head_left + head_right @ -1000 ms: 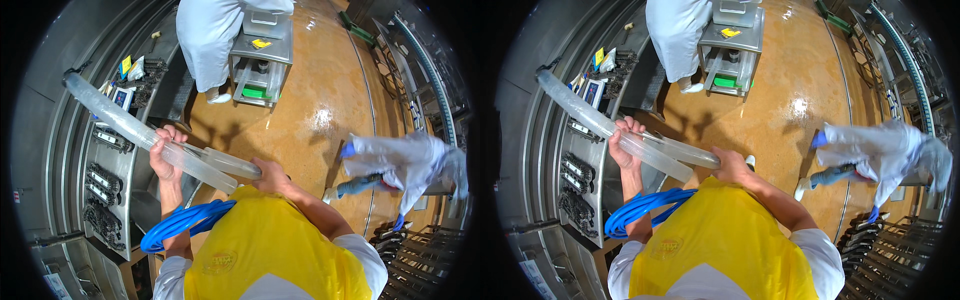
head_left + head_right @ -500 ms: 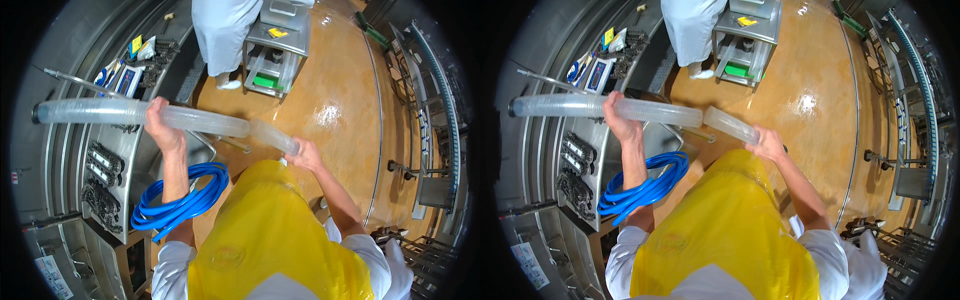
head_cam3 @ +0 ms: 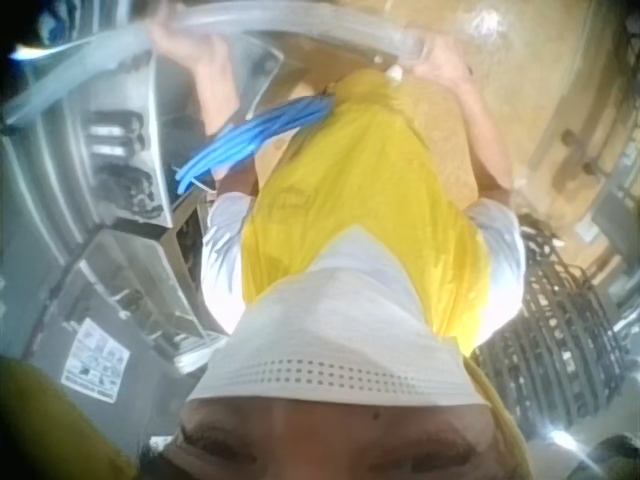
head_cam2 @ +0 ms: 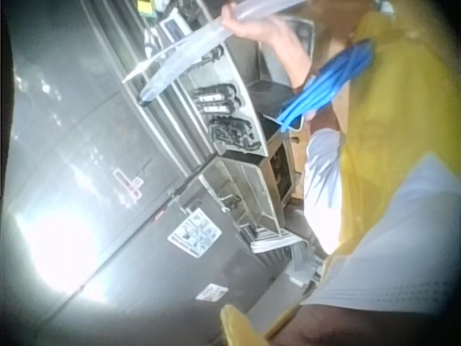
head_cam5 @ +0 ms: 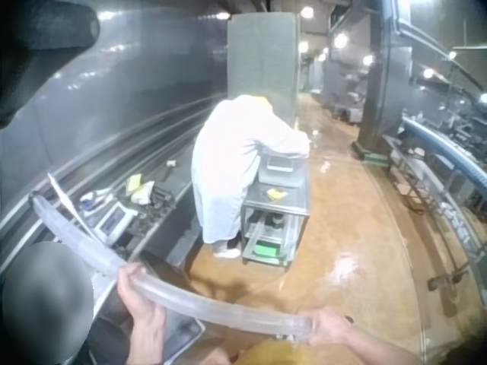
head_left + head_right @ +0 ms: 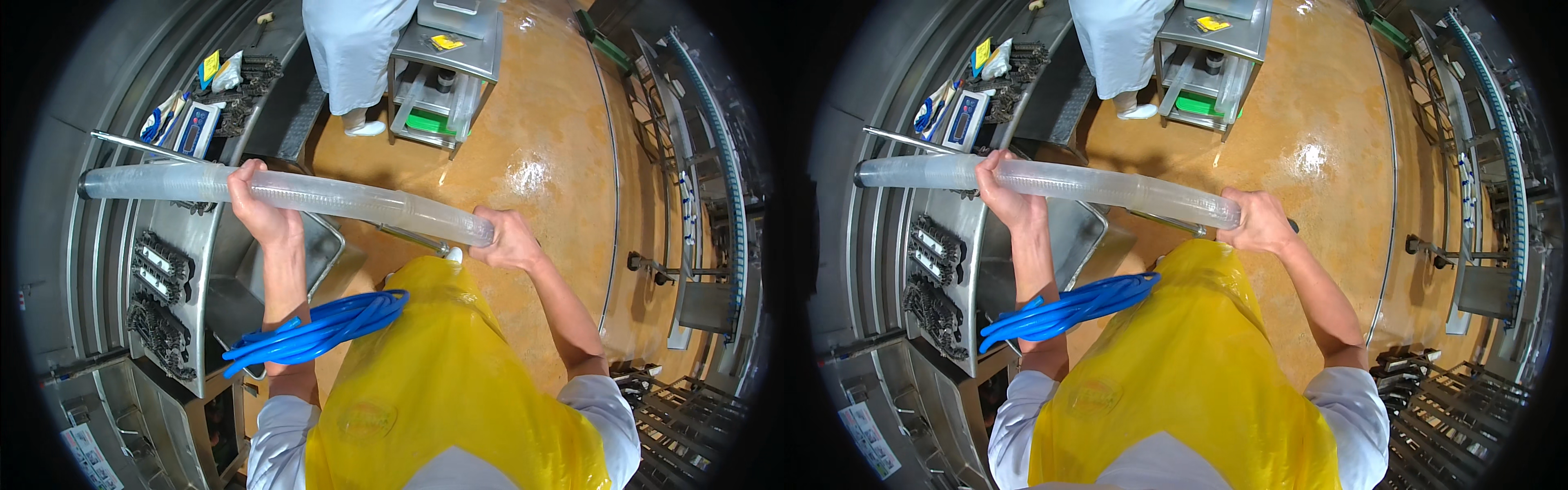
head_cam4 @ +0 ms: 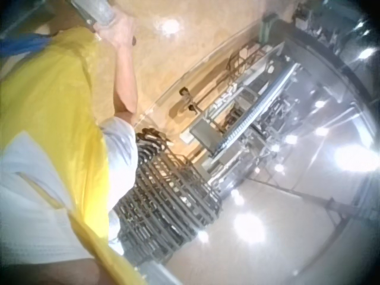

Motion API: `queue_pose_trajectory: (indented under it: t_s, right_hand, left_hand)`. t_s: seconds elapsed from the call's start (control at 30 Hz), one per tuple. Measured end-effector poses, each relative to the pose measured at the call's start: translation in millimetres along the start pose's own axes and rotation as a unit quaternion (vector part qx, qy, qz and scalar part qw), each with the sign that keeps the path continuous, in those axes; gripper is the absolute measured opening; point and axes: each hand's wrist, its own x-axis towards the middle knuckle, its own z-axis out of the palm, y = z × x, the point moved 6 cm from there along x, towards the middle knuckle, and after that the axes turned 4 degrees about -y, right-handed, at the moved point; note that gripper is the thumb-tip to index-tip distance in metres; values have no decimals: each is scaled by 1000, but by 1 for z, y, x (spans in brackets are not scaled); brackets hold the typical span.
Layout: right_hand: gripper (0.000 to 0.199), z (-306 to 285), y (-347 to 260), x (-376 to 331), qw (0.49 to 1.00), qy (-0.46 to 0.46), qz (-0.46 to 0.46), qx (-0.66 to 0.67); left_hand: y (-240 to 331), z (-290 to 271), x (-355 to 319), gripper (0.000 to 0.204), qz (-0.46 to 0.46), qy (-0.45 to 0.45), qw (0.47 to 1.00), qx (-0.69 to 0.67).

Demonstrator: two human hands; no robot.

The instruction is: The person picks up a blue hose and a metal nozzle, then walks through a food processing facility. They attach a transparent plastic tube to the nozzle, secure it with a black cap, and place the assembled tool on a stainless steel table.

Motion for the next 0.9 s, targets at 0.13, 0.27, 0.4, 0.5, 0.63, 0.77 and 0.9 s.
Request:
queue_pose_trajectory:
  t_s: [0.13,0.27,0.4,0.5,0.63,0.77,0.9]
  right_hand:
    - [31,6,-1,-8,991,-100,-33,79]
    - [37,16,-30,-9,1000,7,17,-26]
    - [42,39,-36,-11,980,-103,34,169]
    - [47,50,-20,-8,975,-102,35,195]
    - [54,92,67,-38,966,-13,67,249]
    - [59,157,164,-148,953,44,183,236]
    - [61,218,226,-182,920,17,319,226]
  left_hand:
    - [-19,6,-9,13,-24,-12,1000,-12]
    - [-57,19,-32,16,-114,-91,989,-29]
    - [-69,36,-45,35,-154,-122,980,21]
    - [-49,74,-41,64,-76,-178,978,74]
    - [-32,15,10,85,-106,-152,981,58]
    - [9,-75,44,63,-26,15,970,240]
    - [30,-96,37,55,34,13,954,297]
